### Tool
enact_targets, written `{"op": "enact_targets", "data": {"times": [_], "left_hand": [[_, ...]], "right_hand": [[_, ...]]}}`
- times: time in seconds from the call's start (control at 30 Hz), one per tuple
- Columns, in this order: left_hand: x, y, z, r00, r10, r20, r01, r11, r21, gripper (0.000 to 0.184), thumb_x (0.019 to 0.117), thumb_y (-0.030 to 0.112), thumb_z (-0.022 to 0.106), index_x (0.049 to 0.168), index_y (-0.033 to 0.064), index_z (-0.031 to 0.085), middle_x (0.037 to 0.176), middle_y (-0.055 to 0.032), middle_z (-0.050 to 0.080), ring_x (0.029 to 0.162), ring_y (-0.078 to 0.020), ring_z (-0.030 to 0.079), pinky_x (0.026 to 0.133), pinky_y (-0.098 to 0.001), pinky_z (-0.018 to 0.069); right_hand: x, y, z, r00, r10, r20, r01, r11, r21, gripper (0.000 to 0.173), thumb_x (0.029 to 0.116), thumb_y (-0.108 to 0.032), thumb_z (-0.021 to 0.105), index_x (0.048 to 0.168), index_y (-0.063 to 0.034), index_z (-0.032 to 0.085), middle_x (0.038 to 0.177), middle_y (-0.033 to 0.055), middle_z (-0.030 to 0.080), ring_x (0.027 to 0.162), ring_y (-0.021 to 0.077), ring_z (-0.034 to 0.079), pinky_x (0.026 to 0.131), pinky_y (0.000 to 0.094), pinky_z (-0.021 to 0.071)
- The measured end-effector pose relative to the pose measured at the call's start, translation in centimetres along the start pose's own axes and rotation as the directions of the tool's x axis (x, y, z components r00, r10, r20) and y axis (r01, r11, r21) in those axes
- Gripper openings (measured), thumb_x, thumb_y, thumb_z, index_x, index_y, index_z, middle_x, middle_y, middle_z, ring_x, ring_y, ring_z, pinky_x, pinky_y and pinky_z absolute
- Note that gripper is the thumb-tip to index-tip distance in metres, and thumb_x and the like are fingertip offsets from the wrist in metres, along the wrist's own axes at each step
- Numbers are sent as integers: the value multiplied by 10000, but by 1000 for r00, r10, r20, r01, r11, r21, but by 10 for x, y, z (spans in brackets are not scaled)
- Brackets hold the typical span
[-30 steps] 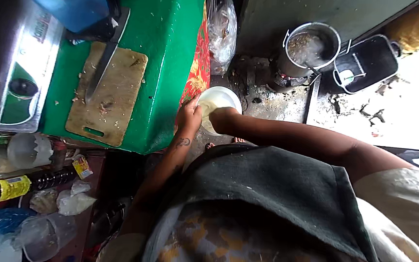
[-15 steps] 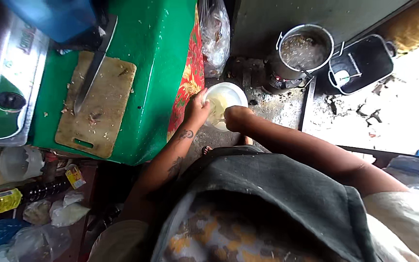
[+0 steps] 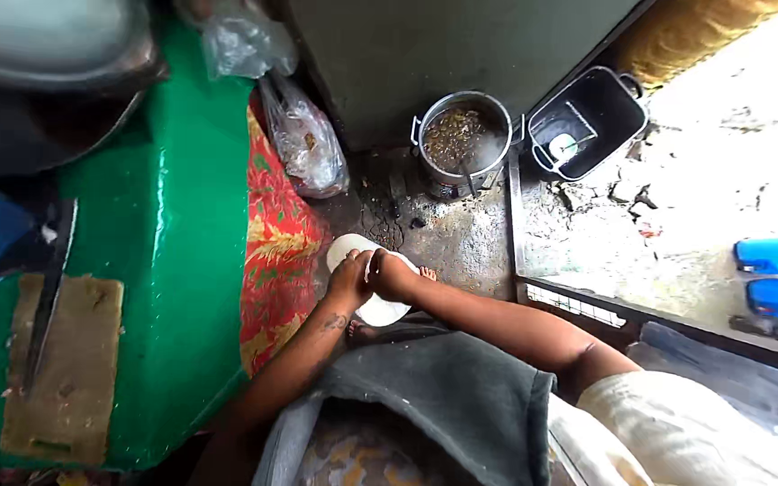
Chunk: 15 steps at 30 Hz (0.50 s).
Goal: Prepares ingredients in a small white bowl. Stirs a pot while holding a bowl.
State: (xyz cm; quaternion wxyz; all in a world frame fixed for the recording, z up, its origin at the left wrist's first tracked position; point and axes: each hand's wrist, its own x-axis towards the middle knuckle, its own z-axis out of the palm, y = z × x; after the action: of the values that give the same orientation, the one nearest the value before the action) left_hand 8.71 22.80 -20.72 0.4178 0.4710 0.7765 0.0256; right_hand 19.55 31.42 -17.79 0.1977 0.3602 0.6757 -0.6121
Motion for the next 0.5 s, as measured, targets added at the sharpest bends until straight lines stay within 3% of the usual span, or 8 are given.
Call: {"op": "enact_targets", "data": {"times": [0.1, 0.13, 0.2, 0.27, 0.37, 0.43, 0.47, 0.5], "left_hand": [[26, 23, 8, 994, -107, 6, 107, 994, 1, 507, 978, 183, 628, 1449, 18, 540, 1399, -254, 571, 1290, -408, 567, 1086, -572, 445], [36, 25, 12, 991, -133, -33, 132, 991, -27, 470, 1007, 175, 579, 1452, 31, 541, 1396, -246, 579, 1281, -397, 580, 1081, -565, 455], [53, 27, 21, 969, -205, -140, 193, 976, -98, 413, 1035, 174, 517, 1426, 52, 570, 1372, -225, 612, 1252, -368, 611, 1063, -545, 476], [68, 29, 25, 946, -264, -190, 235, 958, -161, 401, 1036, 175, 518, 1407, 35, 580, 1348, -216, 633, 1244, -340, 621, 1070, -514, 472], [81, 38, 29, 933, -313, -177, 265, 932, -249, 409, 1045, 204, 545, 1396, -7, 561, 1327, -229, 635, 1239, -318, 619, 1077, -474, 462], [88, 44, 29, 931, -330, -158, 284, 924, -255, 413, 1044, 224, 558, 1385, -8, 564, 1306, -221, 645, 1221, -308, 625, 1066, -470, 466], [91, 47, 28, 930, -335, -154, 290, 922, -256, 407, 1043, 222, 560, 1377, -10, 571, 1295, -220, 649, 1213, -308, 627, 1060, -472, 468], [94, 49, 27, 928, -336, -162, 288, 922, -259, 394, 1037, 209, 562, 1360, -15, 584, 1273, -220, 659, 1196, -307, 634, 1049, -470, 473]], "right_hand": [[14, 18, -54, 1000, -23, 9, 24, 988, -153, 318, 1047, -171, 552, 1286, 34, 596, 1186, 262, 664, 1119, 414, 649, 965, 599, 494], [28, 32, -75, 994, -13, -112, -12, 976, -217, 321, 1057, -231, 539, 1269, -3, 619, 1168, 253, 679, 1109, 430, 662, 923, 629, 517], [67, 70, -120, 905, 14, -425, -144, 950, -276, 349, 1003, -258, 604, 1262, -26, 628, 1220, 268, 648, 1154, 472, 629, 865, 672, 536], [103, 106, -167, 799, 142, -585, -311, 929, -199, 528, 934, -201, 681, 1386, 35, 541, 1407, 341, 509, 1323, 548, 475, 932, 720, 468], [143, 155, -205, 661, 451, -600, -521, 851, 66, 798, 831, -119, 758, 1512, 31, 371, 1502, 355, 383, 1396, 538, 393, 984, 692, 463], [166, 190, -214, 614, 613, -498, -535, 787, 309, 815, 907, -185, 719, 1567, -2, 278, 1470, 315, 455, 1287, 445, 553, 972, 588, 526], [175, 208, -216, 627, 633, -454, -501, 774, 388, 728, 960, -249, 679, 1529, 13, 308, 1353, 287, 552, 1115, 394, 660, 886, 536, 575], [180, 224, -217, 645, 624, -441, -440, 775, 453, 600, 981, -242, 664, 1444, 56, 425, 1247, 283, 595, 1009, 384, 664, 842, 538, 562]]}}
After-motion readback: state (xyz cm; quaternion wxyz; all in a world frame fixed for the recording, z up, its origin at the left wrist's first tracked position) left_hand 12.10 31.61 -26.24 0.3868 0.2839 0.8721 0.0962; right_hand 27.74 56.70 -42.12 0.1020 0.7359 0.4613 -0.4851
